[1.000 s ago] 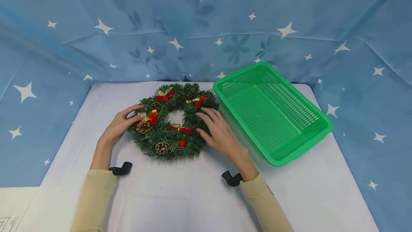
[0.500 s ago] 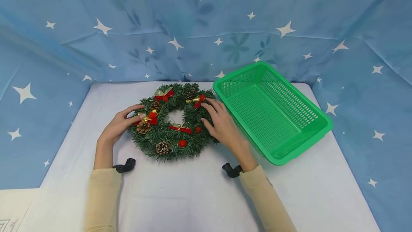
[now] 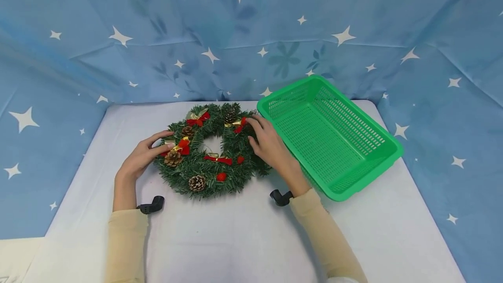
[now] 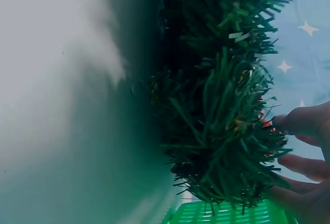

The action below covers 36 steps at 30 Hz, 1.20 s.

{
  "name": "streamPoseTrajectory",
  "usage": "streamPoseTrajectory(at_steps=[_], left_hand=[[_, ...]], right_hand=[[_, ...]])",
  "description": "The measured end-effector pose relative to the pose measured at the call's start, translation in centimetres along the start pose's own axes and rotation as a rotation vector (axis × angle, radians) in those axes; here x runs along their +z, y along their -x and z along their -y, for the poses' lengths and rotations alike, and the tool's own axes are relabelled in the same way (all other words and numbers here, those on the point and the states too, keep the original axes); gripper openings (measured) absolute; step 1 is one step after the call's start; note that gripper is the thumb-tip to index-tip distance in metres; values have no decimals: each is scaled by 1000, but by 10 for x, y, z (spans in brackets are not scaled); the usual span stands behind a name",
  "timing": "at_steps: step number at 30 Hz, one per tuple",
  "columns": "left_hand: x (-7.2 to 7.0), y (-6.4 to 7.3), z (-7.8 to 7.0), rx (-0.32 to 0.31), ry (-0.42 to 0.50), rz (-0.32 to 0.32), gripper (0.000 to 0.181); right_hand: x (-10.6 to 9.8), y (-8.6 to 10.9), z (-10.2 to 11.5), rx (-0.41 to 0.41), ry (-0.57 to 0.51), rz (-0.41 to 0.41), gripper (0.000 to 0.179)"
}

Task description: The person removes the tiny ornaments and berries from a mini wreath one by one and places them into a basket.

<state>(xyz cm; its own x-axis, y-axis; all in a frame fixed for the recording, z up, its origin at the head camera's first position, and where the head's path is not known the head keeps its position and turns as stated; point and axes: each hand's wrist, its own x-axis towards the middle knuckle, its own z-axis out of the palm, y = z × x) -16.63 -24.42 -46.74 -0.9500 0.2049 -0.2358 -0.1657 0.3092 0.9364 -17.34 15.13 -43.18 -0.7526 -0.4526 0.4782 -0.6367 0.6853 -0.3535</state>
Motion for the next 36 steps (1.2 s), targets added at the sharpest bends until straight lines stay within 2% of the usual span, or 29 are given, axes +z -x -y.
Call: streamPoseTrajectory(at_steps=[11,36], left_hand=[[3,2,2,11,12,4,65],[1,6,-4,18,13,4,64]], right_hand=[[9,-4,-7,14,-9,20,47],[10,-7,-8,8,-34,-36,35]])
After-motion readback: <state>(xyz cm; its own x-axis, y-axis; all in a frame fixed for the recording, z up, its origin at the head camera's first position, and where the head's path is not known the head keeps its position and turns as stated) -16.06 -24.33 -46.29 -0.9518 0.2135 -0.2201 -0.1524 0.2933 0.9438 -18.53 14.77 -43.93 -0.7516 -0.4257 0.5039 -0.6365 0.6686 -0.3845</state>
